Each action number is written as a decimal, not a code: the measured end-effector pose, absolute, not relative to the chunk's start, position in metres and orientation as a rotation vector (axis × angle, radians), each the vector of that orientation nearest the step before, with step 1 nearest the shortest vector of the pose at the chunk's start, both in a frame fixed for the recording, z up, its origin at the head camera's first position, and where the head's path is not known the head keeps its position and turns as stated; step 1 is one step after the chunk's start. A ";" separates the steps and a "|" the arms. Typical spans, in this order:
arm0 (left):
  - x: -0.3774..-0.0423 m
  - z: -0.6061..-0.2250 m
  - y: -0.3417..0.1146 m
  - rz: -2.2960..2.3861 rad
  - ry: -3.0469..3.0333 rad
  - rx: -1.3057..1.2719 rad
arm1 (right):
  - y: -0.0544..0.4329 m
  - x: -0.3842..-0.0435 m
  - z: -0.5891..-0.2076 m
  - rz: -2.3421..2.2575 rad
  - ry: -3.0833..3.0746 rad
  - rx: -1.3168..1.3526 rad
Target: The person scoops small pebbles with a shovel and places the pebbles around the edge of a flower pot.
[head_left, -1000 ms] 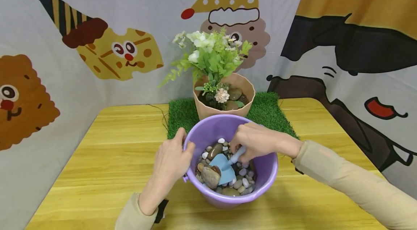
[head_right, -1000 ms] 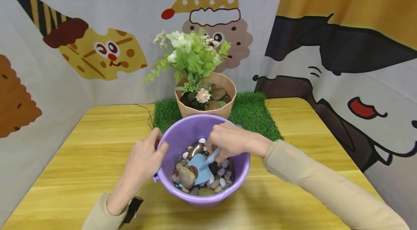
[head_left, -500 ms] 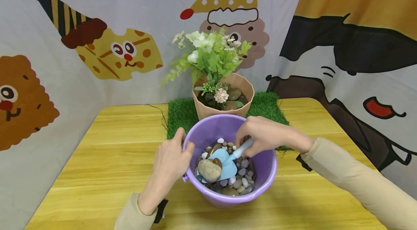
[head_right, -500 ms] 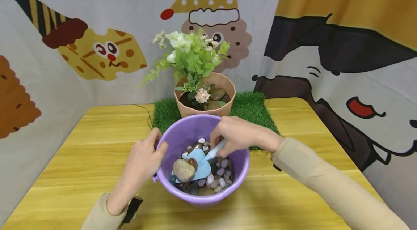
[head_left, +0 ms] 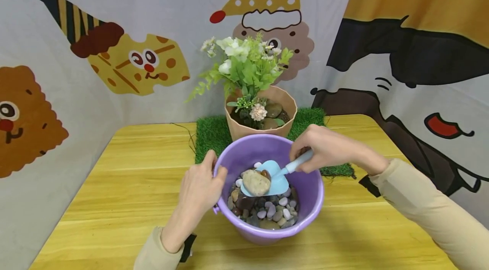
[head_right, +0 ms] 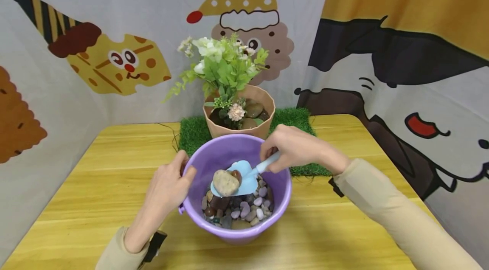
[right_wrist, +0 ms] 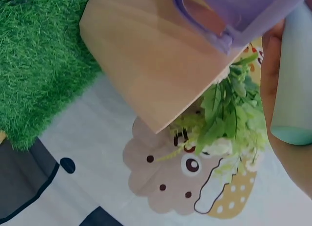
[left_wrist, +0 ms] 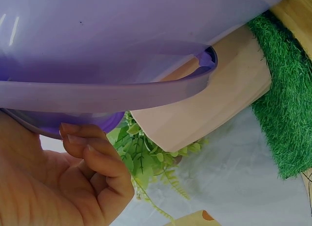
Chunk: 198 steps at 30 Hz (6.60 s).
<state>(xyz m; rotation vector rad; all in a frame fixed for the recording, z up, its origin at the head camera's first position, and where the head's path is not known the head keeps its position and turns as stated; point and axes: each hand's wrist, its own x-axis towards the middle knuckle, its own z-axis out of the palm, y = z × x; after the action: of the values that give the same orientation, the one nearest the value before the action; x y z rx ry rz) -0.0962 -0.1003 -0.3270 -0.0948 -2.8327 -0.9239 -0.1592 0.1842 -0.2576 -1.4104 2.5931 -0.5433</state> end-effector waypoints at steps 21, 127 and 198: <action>-0.095 -0.326 -0.100 -0.962 -2.860 -0.078 | 0.213 -0.171 -0.236 -0.534 2.707 -1.342; -0.095 -0.326 -0.099 -0.995 -2.838 -0.084 | 0.197 -0.162 -0.189 0.361 3.303 -1.104; -0.097 -0.327 -0.099 -0.970 -2.851 -0.072 | 0.135 -0.127 -0.294 0.327 2.845 -1.528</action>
<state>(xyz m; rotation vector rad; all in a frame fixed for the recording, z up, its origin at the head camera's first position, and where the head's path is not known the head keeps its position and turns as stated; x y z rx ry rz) -0.0968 -0.0991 -0.3266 -0.0717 -2.8509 -0.9698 -0.1265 0.1354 -0.2935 -1.5285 2.8445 0.3267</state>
